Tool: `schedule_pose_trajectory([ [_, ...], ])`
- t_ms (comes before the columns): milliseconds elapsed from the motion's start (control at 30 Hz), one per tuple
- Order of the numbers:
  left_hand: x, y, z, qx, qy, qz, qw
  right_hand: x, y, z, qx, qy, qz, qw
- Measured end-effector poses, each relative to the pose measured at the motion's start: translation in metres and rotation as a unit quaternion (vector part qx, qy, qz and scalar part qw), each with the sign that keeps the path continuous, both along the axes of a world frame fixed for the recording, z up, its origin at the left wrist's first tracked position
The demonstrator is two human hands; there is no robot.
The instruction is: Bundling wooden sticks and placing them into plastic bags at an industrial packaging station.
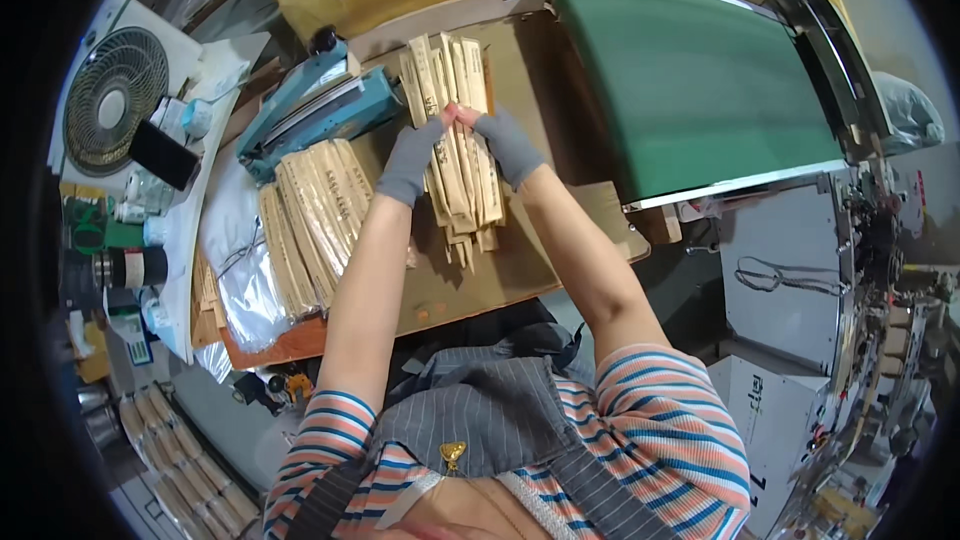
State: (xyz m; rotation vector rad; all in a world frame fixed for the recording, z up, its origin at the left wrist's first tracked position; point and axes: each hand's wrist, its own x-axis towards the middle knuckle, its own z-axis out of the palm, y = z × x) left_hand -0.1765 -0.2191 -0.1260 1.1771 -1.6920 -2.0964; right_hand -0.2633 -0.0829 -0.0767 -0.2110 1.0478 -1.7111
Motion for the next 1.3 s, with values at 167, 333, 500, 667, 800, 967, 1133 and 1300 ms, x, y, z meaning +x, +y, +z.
schedule_pose_trajectory([
  [167,0.066,0.047,0.146,-0.13,0.293,-0.132,0.938,0.028,0.026,0.077,-0.186,0.253,-0.049,0.948],
  [333,0.09,0.048,0.124,-0.169,0.342,-0.158,0.911,0.037,0.046,0.092,-0.229,0.305,0.043,0.923],
  [500,0.123,0.066,0.143,-0.278,0.232,-0.217,0.907,0.106,0.048,0.122,-0.155,0.345,0.025,0.925],
  [667,0.197,0.104,0.128,0.152,0.314,-0.13,0.928,0.133,0.033,0.125,-0.163,0.476,0.063,0.862],
  [800,0.234,0.13,0.13,-0.131,0.288,0.03,0.948,0.149,0.022,0.068,-0.09,0.085,0.373,0.919],
  [967,0.356,-0.032,0.055,-0.407,-0.189,0.195,0.872,0.173,0.02,0.063,-0.061,0.029,0.331,0.941],
  [1133,0.416,-0.096,0.047,-0.352,-0.253,0.089,0.897,0.185,0.011,0.06,-0.066,0.059,0.323,0.942],
  [1300,0.344,-0.035,0.139,-0.226,0.231,0.368,0.872,0.18,0.014,0.064,-0.063,0.049,0.345,0.935],
])
